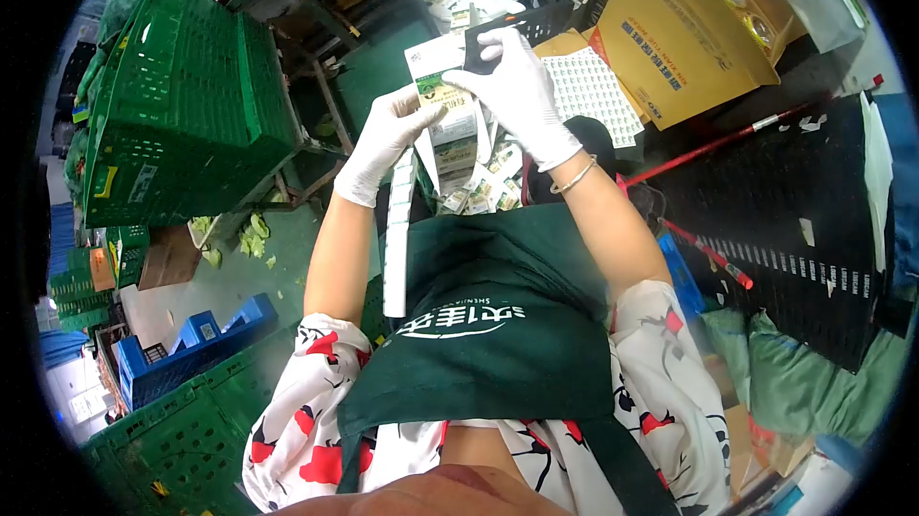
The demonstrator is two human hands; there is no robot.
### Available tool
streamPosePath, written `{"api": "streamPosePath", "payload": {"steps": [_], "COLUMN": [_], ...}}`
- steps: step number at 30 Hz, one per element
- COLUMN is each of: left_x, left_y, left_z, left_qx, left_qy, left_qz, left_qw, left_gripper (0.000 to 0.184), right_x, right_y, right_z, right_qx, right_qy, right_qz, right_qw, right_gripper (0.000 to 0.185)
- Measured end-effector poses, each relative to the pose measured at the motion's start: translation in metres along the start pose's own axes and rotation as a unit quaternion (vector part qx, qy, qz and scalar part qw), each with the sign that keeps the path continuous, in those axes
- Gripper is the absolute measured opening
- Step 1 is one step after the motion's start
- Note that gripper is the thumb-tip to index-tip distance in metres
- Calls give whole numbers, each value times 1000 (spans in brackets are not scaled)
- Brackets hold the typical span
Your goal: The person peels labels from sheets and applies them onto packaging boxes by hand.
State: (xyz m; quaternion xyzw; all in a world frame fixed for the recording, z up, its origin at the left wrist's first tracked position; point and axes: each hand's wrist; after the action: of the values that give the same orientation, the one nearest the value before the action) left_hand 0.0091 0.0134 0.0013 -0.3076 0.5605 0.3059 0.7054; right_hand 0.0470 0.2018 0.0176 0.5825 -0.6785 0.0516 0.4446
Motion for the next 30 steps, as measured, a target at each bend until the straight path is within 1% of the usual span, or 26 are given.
{"api": "streamPosePath", "payload": {"steps": [1, 2, 3, 4, 5, 6, 7, 9, 10, 11, 12, 13, 16, 19, 20, 23, 24, 27, 28, 30], "left_x": [-2, -1, -2, 5, 13, 10, 9, 10, 9, 9, 6, 12, 9, 8, 12, 10, 9, 6, 0, 4], "left_y": [-2, -2, -2, 3, 11, 14, 16, 14, 12, 11, 10, 11, 7, 6, 7, 2, 2, 9, 9, 10], "left_z": [-2, -6, -6, -11, -19, -26, -29, -22, -18, -14, -12, -11, -2, -1, -5, -8, -10, -22, -20, -18], "left_qx": [1, 13, 0, -27, -55, -79, -78, -83, -72, -60, -45, -35, -14, 3, 7, 11, -5, -59, -73, -63], "left_qy": [2, -1, -51, -77, -103, -51, -48, -80, -75, -69, -32, -29, -34, -28, -13, -19, -38, -57, -55, -61], "left_qz": [-4, -21, -29, -28, -27, -24, -30, -12, 0, 13, 10, 15, 13, 0, 2, 1, -10, -14, -7, 12], "left_qw": [1000, 1000, 998, 996, 993, 995, 995, 993, 995, 996, 998, 999, 999, 1000, 1000, 1000, 999, 997, 996, 996], "left_gripper": [33, 33, 30, 29, 28, 26, 26, 27, 28, 30, 32, 32, 32, 32, 33, 32, 31, 29, 28, 28], "right_x": [-3, -6, -6, -4, -3, -6, -8, -10, -14, -16, -16, -15, -10, -3, -4, -20, -21, -4, -9, -5], "right_y": [0, -1, 0, -3, -5, -6, -7, -7, -2, 1, 3, 4, 7, 7, 5, 4, 3, -2, -3, -3], "right_z": [-3, -8, -15, -21, -26, -27, -27, -27, -26, -26, -23, -19, -1, 6, 7, 11, 7, -21, -21, -24], "right_qx": [104, 205, 301, 344, 374, 389, 405, 289, 248, 242, 218, 194, 169, 145, 116, 158, 228, 391, 425, 313], "right_qy": [87, 172, 252, 269, 222, 202, 181, 202, 248, 327, 309, 292, 251, 177, 120, 152, 266, 292, 245, 253], "right_qz": [53, 107, 157, 134, 105, 101, 96, 123, 129, 159, 121, 83, 48, 29, 16, 114, 123, 136, 120, 101], "right_qw": [989, 958, 906, 890, 895, 893, 891, 928, 928, 900, 917, 933, 952, 973, 986, 969, 929, 862, 863, 910], "right_gripper": [27, 26, 26, 23, 22, 22, 22, 23, 27, 33, 32, 33, 31, 32, 32, 31, 30, 25, 21, 22]}}
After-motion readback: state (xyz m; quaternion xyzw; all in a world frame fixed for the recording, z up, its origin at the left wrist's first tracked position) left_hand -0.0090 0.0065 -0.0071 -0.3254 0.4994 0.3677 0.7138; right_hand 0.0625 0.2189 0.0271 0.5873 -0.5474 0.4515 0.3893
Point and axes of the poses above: each hand's wrist, its own y-axis towards the middle knuckle, its own z-axis out of the palm, x = y × z, and after that the axes turned 4 degrees about -y, right-handed
